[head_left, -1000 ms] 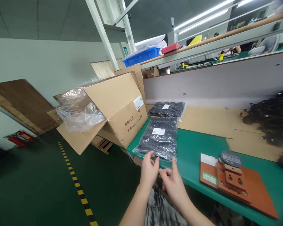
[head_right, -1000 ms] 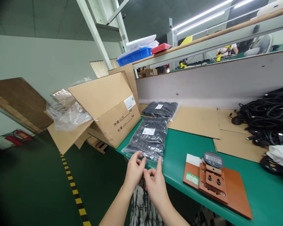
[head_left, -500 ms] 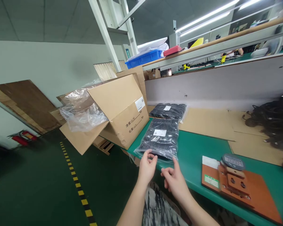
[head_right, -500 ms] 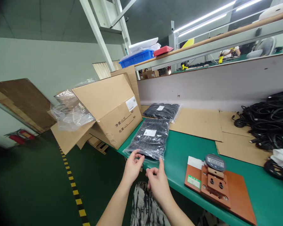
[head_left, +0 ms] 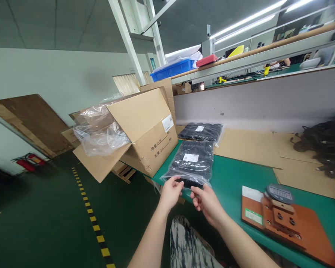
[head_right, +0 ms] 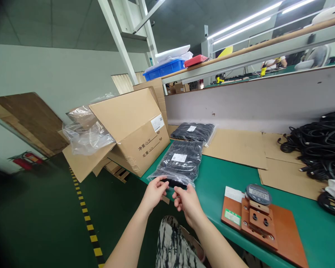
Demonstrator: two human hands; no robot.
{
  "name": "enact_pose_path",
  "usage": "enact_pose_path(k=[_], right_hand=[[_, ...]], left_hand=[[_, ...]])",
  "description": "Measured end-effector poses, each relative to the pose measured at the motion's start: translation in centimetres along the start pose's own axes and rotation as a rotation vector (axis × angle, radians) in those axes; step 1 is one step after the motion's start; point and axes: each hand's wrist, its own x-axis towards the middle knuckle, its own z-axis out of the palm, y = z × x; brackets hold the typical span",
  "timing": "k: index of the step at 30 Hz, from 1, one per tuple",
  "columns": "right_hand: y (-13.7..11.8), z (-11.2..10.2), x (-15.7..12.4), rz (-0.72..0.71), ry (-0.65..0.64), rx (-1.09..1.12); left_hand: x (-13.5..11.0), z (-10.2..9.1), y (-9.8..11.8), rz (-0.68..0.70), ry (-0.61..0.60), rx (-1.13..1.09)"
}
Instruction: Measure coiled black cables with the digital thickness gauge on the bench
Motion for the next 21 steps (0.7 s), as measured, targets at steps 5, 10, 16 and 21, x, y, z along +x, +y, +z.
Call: enact_pose_path(k=[5,10,16,21], right_hand=[[0.1,0.1,0.1,0.057,-0.013,-0.042],[0.7,0.2,0.2,0.099,-0.090,0.007],[0.4,0.4,1.2,0.160,-0.169,0.038],[0.2,0.7,1.6,0.164,-0.241,0.013]], left_hand=[[0.1,-0.1,-0.9,0.034,0.004,-0.032],[0.2,-0.1,-1.8,0.049,0.019,-0.081],[0.4,-0.6,-1.7,0.036,0.026,-0.150],[0.9,-0.9,-1.6,0.036,0.013,-0.218]])
